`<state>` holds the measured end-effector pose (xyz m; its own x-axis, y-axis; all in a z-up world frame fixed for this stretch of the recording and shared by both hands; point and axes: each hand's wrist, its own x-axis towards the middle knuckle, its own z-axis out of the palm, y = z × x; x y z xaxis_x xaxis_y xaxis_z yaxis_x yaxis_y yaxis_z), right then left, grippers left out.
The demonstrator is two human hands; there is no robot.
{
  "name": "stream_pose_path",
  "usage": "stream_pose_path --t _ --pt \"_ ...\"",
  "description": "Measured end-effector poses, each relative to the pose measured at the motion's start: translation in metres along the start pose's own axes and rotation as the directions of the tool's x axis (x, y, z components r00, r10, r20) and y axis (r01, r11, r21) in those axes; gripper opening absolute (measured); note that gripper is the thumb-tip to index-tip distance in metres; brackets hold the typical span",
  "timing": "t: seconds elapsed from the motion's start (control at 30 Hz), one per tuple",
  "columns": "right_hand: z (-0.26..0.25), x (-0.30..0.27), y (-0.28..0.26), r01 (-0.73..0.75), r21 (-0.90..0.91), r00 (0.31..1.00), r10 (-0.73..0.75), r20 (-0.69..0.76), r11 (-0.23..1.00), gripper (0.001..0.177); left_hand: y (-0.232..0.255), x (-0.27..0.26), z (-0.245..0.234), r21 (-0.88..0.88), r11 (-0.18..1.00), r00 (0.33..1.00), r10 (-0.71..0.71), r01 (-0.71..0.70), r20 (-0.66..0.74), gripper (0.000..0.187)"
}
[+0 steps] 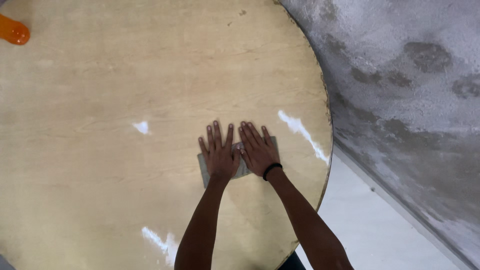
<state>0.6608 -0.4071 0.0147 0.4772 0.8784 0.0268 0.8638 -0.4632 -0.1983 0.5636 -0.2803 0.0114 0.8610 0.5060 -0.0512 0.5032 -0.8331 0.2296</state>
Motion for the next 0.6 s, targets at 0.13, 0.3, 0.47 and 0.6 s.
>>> stream_pose_path --t 0.13,0.3,0.47,0.6 --pt "-0.005 0.053 0.023 0.104 -0.005 0.994 -0.104 -0.022 0.995 0.066 -0.004 0.044 0.001 -0.006 0.997 0.993 -0.074 0.073 -0.089 0.067" --pt "-0.009 0.088 0.068 0.268 -0.043 0.963 -0.269 -0.024 0.963 0.065 0.017 0.076 0.019 0.028 0.997 0.981 -0.069 0.075 -0.183 0.064" --pt "-0.025 0.048 0.125 0.111 -0.041 0.993 -0.113 -0.043 0.993 0.067 0.076 0.09 0.029 -0.04 0.993 0.974 0.104 -0.115 -0.203 0.067" --pt "-0.021 -0.029 0.133 -0.044 -0.079 0.998 0.04 -0.055 0.996 0.069 0.114 0.046 0.041 -0.114 0.961 0.963 0.239 -0.253 -0.126 0.071"
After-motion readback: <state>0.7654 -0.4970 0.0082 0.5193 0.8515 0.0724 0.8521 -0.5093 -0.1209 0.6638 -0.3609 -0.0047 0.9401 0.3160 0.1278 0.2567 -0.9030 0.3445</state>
